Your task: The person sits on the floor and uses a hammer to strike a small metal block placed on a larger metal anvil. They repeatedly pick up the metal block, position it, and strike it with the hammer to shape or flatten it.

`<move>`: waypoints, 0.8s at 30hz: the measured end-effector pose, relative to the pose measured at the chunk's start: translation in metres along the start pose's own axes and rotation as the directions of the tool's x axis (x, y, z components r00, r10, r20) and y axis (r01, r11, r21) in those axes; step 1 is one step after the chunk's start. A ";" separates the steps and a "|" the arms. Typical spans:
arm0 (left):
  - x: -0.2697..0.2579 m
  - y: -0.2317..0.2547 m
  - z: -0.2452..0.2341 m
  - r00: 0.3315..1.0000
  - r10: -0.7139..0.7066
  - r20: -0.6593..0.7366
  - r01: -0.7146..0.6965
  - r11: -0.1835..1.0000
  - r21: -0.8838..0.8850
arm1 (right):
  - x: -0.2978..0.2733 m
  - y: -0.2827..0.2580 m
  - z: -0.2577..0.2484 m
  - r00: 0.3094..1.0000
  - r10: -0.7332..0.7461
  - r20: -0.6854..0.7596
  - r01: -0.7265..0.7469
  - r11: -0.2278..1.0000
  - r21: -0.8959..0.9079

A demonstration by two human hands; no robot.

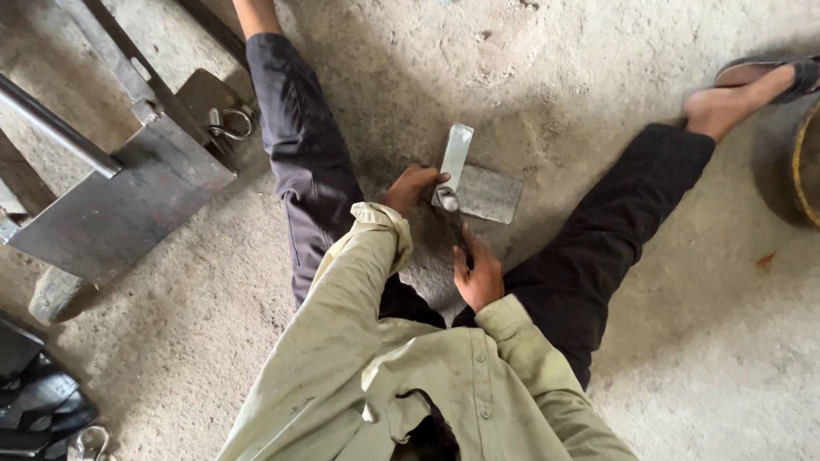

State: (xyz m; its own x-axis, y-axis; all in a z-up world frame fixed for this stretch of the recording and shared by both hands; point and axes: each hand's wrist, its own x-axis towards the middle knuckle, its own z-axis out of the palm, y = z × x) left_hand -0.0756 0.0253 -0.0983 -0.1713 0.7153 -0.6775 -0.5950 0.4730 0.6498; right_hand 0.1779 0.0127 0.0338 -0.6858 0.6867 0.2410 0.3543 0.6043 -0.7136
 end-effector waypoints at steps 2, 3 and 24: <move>-0.003 0.003 0.001 0.997 0.034 0.064 -0.035 0.999 0.002 | -0.002 -0.002 -0.002 0.999 -0.012 -0.037 0.012 1.000 0.004; -0.003 0.002 0.003 0.994 0.051 0.097 -0.051 0.999 -0.001 | -0.004 -0.003 -0.006 1.000 -0.003 0.014 0.003 1.000 -0.008; 0.010 0.041 0.023 0.980 -0.095 -0.177 0.153 0.924 0.351 | 0.005 0.034 -0.002 0.999 0.047 -0.015 -0.047 0.999 0.013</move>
State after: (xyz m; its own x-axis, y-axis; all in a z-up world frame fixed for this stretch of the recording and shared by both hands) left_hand -0.0837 0.0635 -0.0706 -0.2503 0.5648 -0.7863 -0.3002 0.7269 0.6177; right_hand 0.1877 0.0378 0.0118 -0.6589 0.7204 0.2164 0.3780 0.5659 -0.7327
